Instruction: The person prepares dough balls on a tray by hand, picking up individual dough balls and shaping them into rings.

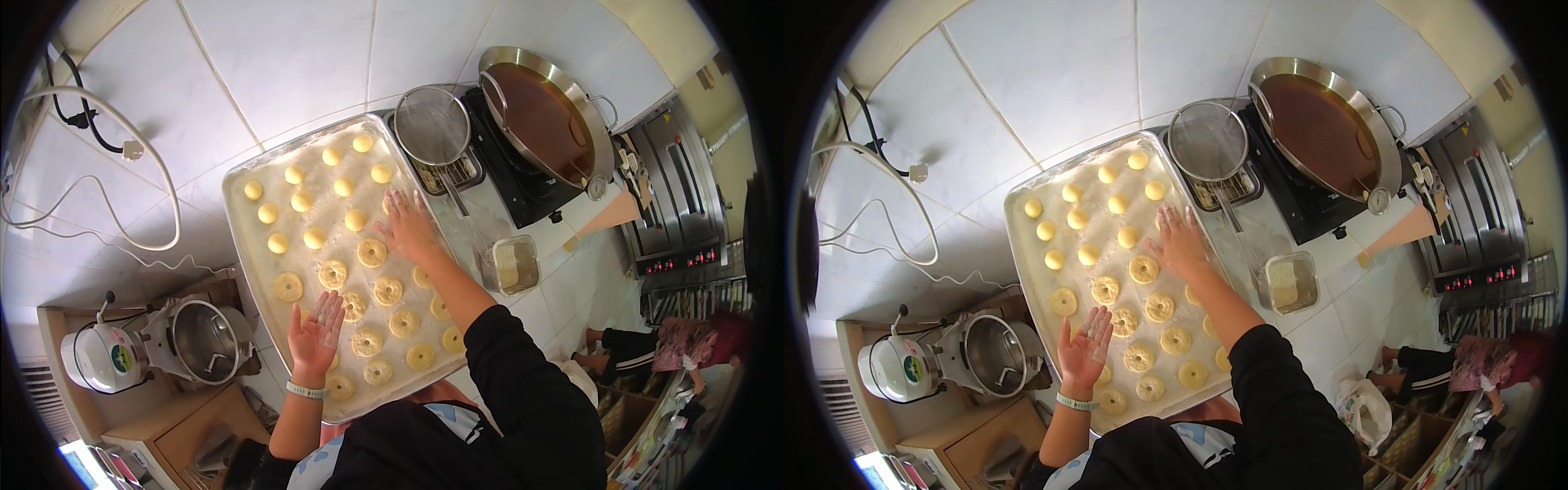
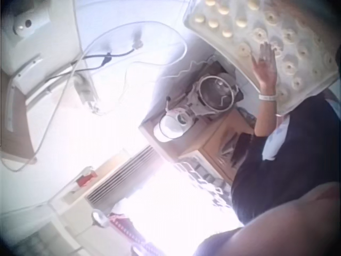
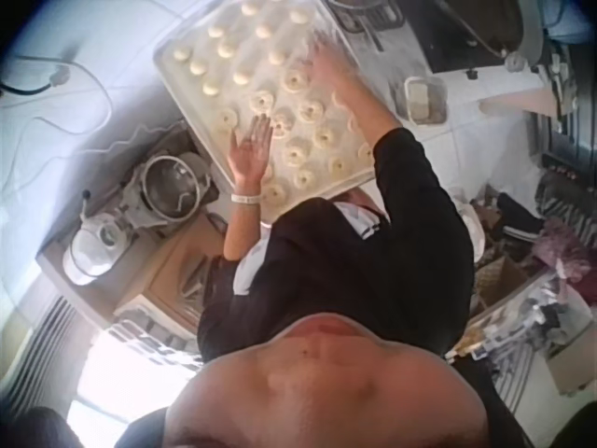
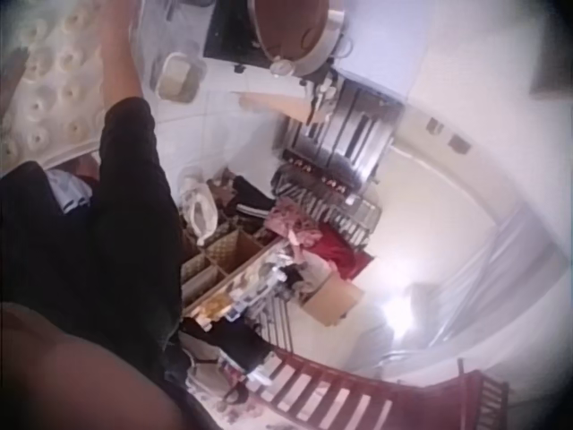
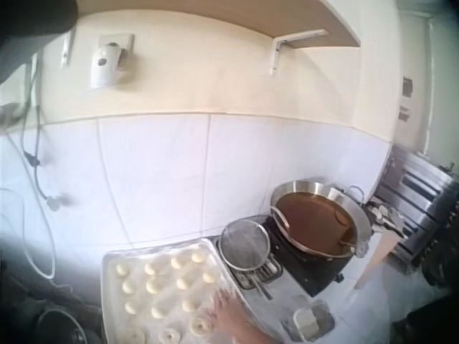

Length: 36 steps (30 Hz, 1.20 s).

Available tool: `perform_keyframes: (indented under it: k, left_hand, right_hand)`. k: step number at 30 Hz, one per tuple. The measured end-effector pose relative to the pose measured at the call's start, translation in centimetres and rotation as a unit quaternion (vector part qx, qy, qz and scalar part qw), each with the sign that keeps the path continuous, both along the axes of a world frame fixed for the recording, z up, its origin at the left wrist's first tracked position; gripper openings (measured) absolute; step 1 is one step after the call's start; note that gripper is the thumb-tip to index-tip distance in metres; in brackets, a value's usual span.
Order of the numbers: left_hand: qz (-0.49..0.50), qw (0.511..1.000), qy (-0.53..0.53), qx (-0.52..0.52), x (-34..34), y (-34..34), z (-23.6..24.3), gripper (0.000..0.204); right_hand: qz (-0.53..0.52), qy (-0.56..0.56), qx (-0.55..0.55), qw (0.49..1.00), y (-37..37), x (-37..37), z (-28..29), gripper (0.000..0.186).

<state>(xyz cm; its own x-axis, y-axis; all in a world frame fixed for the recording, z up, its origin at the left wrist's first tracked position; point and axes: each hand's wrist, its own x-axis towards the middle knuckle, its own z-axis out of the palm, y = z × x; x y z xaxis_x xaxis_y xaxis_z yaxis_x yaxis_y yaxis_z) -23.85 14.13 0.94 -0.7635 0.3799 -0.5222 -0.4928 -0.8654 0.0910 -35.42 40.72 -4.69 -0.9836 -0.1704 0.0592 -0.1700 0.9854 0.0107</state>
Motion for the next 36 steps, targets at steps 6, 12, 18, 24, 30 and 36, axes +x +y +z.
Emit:
perform_keyframes:
  k: [6, 12, 18, 24, 30, 36]
  left_hand:
    - [0.004, 1.000, 0.007, -0.008, 0.2, -0.4, -0.2, 0.059]
    - [0.012, 0.999, -0.005, -0.035, 0.8, -1.2, -0.8, 0.056]
    - [0.009, 0.998, -0.031, -0.046, 1.7, -1.2, -1.4, 0.053]
    - [0.007, 0.997, -0.041, -0.068, 2.2, -1.7, -1.4, 0.052]
    - [-0.046, 0.996, -0.006, -0.081, 2.0, -1.2, -1.1, 0.049]
    - [-0.149, 0.965, 0.087, -0.197, 1.9, 1.3, 0.7, 0.047]
  right_hand:
    - [-0.020, 0.025, -0.057, 0.998, 1.1, -0.7, 1.8, 0.051]
    - [-0.063, 0.052, -0.129, 0.988, 2.1, -0.6, 4.0, 0.021]
    - [-0.068, 0.017, -0.103, 0.992, 2.3, -0.7, 3.9, 0.022]
    - [-0.052, -0.021, -0.072, 0.996, 1.7, -0.4, 3.4, 0.027]
    - [-0.035, 0.001, -0.042, 0.999, 1.6, 0.1, 1.7, 0.033]
    - [0.010, -0.080, -0.262, 0.962, -5.7, 7.9, 4.8, 0.028]
